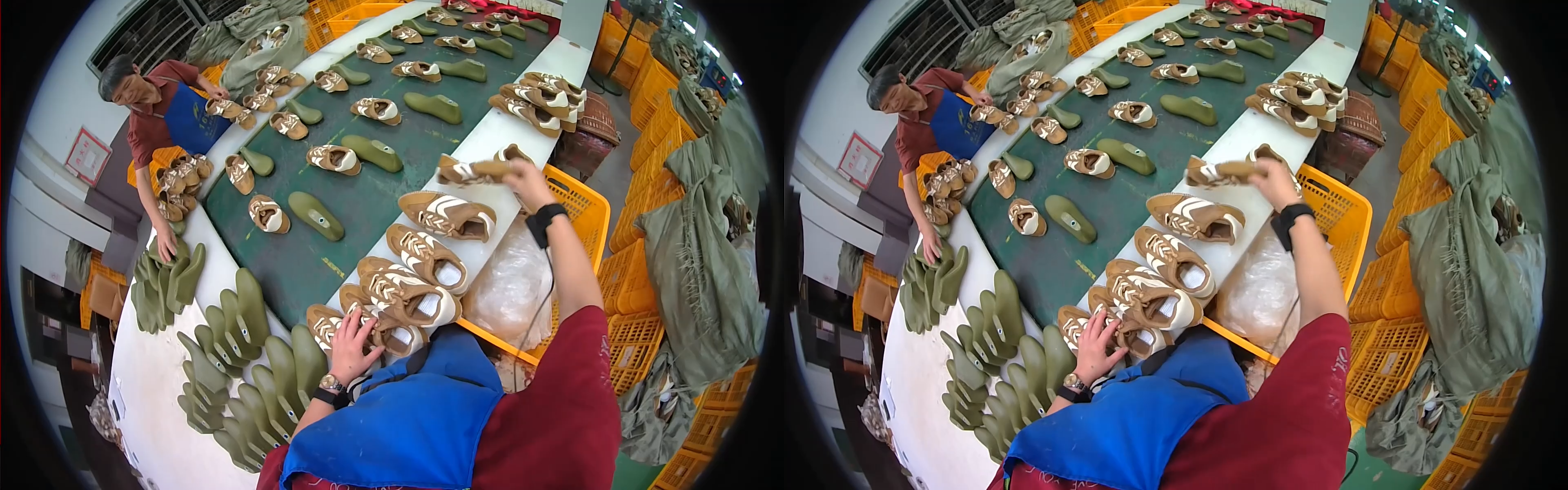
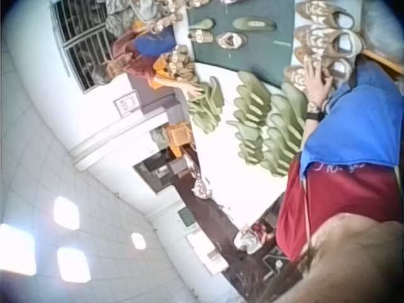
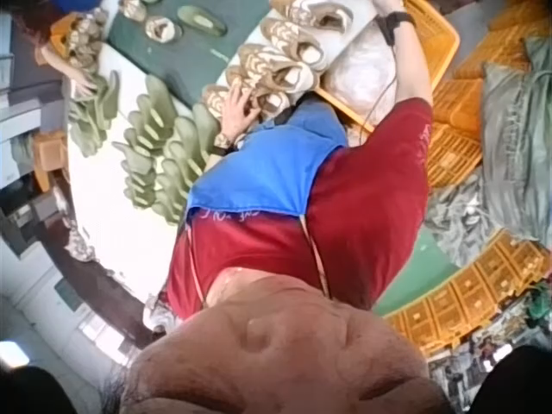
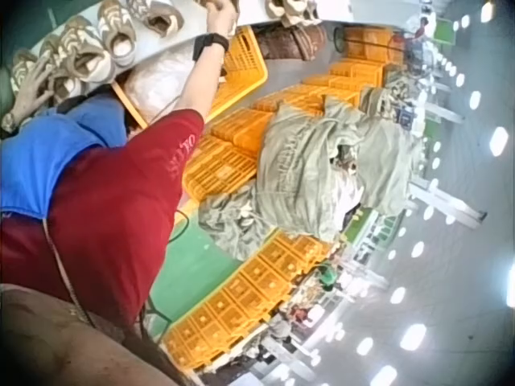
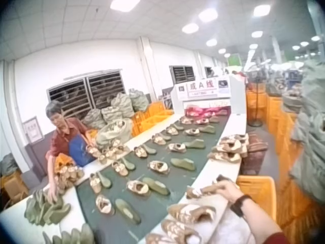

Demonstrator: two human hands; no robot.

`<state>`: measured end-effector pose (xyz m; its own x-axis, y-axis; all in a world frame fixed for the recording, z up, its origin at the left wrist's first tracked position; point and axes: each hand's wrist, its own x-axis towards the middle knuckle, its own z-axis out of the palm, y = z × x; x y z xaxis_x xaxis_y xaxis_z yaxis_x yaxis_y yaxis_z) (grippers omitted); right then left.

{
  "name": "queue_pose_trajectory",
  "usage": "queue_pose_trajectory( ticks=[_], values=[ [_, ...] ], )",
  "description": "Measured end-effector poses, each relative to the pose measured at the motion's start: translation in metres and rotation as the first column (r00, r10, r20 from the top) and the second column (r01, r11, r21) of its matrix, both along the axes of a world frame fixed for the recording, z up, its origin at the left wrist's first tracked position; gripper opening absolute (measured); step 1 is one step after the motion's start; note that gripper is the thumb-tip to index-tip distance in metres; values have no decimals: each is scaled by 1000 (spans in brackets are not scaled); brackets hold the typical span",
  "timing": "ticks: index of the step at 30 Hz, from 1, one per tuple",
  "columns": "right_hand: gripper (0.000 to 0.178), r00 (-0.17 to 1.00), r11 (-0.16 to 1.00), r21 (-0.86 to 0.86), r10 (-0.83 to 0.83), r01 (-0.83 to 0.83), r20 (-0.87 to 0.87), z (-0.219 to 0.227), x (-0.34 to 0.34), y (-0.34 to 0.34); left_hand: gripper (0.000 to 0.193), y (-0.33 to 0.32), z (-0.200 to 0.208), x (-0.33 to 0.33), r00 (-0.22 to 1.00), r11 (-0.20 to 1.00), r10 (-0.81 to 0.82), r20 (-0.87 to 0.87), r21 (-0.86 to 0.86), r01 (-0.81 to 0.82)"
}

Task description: Organizing shoe lasts and matching shoe uppers before placing them on a conveyor belt in a factory.

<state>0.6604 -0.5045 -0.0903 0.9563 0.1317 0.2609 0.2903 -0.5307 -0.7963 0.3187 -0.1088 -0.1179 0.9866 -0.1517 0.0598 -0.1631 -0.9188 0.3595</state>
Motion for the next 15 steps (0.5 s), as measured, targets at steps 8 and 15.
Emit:
queue_pose_trajectory(
  ticks=[8, 15],
  values=[
    [34, 998, 867, -494, 58, -69, -39, 125, 48, 24, 65, -3, 6, -1, 1000, 1000, 22, 1, 12, -22],
    [73, 964, 823, -551, -16, -137, -264, 9, 82, 61, 64, -12, 14, 0, 998, 998, 58, -28, 22, -57]
  ],
)
